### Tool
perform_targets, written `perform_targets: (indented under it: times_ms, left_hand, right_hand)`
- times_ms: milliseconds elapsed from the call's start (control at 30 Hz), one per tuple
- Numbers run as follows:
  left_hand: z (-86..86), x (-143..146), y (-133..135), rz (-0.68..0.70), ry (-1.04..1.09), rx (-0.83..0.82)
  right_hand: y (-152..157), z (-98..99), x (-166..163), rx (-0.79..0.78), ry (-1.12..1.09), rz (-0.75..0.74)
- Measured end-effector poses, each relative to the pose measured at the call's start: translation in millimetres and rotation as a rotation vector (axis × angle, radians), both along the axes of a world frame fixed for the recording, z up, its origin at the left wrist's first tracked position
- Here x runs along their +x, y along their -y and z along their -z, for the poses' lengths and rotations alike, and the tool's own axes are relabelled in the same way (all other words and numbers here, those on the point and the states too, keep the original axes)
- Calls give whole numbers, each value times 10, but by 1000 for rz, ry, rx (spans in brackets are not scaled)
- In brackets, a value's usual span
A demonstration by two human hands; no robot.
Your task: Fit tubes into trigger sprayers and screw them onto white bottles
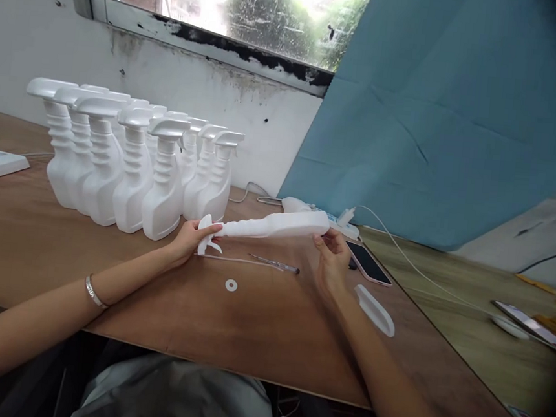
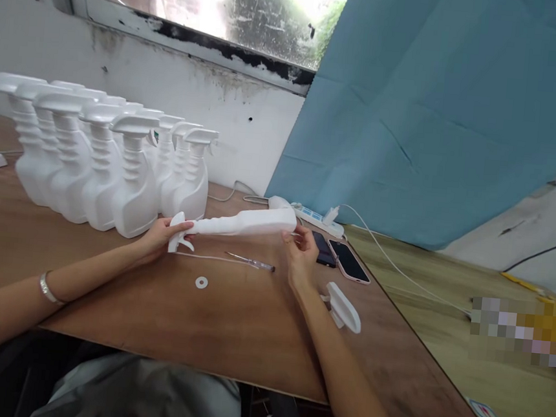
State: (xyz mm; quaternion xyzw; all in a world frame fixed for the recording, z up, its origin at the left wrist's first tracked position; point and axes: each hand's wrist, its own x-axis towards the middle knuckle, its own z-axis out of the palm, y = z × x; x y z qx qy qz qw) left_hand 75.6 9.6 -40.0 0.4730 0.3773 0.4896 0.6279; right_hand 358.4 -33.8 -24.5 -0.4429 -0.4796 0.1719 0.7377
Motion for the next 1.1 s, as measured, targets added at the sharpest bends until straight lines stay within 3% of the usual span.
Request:
perform_targets:
  times_ms: [233,333,500,800,1100]
  left_hand:
    - [6,7,10,23,-14,-10]
    - [3,1,-10,-12,22,-35]
    - [-9,6,-33,-32,53,-109]
    - [-62,11,40,14,16,-87]
    - [88,-15,-137,109,127,-215]
  right_hand:
    - [30,20,-36,1,-31,-77]
    - [27,29,2,-58,46,-159]
    - [32,10,38,-74,145,-148]
    - [-27,85,11,-16,-216,-239]
    - [124,-28,-129,105,-153,-395]
